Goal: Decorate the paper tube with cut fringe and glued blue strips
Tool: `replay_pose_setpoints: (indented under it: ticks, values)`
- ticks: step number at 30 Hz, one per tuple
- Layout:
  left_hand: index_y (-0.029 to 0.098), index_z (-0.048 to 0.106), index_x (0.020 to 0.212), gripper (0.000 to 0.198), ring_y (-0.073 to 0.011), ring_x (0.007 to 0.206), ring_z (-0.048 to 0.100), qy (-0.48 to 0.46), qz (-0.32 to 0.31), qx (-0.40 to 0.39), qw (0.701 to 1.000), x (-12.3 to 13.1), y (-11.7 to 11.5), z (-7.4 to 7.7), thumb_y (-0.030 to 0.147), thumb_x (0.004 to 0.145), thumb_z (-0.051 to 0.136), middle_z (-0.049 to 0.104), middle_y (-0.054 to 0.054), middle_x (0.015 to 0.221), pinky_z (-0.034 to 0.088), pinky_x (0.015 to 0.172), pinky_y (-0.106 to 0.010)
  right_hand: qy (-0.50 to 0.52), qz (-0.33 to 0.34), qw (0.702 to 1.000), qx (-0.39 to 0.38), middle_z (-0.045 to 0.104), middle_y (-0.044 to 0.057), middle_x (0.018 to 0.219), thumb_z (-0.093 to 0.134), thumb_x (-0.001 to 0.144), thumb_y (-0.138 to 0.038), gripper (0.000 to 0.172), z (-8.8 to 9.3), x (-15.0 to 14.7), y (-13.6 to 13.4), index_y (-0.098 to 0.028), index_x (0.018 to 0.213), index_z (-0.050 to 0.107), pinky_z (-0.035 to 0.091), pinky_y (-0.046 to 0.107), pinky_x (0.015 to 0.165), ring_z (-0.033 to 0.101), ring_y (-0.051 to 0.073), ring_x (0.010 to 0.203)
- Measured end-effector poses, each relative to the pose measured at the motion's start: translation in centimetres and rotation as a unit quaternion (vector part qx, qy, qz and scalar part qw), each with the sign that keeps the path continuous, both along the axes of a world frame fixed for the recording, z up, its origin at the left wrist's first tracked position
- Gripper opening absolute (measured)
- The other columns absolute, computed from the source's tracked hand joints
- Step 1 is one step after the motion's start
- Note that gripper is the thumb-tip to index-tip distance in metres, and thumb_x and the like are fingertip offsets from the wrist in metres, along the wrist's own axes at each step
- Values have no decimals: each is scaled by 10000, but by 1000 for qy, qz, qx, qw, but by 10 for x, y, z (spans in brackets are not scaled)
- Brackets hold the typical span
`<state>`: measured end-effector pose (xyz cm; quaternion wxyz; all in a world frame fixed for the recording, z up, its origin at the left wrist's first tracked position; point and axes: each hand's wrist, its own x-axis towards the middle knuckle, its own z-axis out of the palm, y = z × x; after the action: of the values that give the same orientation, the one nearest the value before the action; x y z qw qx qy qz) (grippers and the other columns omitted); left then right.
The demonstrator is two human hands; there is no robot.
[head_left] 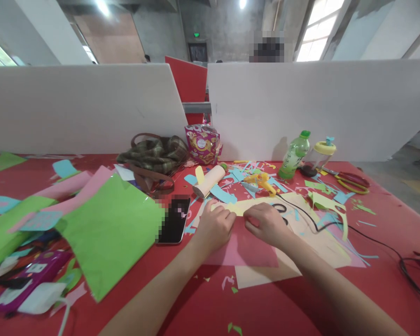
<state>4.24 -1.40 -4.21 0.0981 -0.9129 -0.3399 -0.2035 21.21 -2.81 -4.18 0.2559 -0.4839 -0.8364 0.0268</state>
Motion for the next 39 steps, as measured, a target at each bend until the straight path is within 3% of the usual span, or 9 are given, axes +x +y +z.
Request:
replay_pose_setpoints:
  ticks: [8,14,19,24,30,35,39]
  values:
    - [152,538,663,200,-119,595,487,-41,3,-60,997,-18,8,12,123,757,364,574,-9,604,292,794,-346,68,-56,992,-92,642,26,605,462,639,-127,160,12,34,-3,-173,606,611,391,215,528,561,135,555]
    - [157,532,709,196,-127,604,507,-99,44,-131,985,-39,19,21,182,790,355,598,-13,656,336,717,-288,132,-115,973,-152,636,25,600,480,682,-204,134,1,67,-1,-177,619,595,432,244,541,574,147,549]
    - [156,525,703,204,-104,529,472,-204,90,-244,944,-42,22,20,258,784,368,535,14,584,334,536,-200,235,-74,941,-232,628,63,883,439,757,-333,237,-13,61,-4,-182,907,544,472,260,629,595,163,758]
    - [149,539,742,194,-99,509,440,-265,106,-323,902,-37,20,15,279,741,394,492,29,550,322,494,-192,391,-48,850,-350,608,35,729,523,710,-347,217,-17,51,-9,-153,800,557,451,260,618,575,153,680]
    - [155,523,708,123,-93,545,447,-245,25,-465,850,-32,12,15,225,715,423,489,29,578,347,531,-192,406,-111,835,-355,469,-37,500,510,694,-390,255,-17,58,-4,-147,746,565,306,179,363,387,56,392]
    - [184,474,949,262,-94,543,447,-329,44,-566,755,-18,4,8,321,727,448,476,33,623,370,483,-189,379,-84,814,-433,440,-41,450,579,642,-343,220,-6,55,-2,-124,643,598,222,157,327,349,36,362]
    - [151,511,679,212,-64,457,358,-390,69,-509,764,-10,5,1,355,720,472,390,57,507,311,444,-171,393,-74,810,-428,484,-32,477,584,642,-347,216,-2,50,1,-132,653,599,271,162,340,395,47,378]
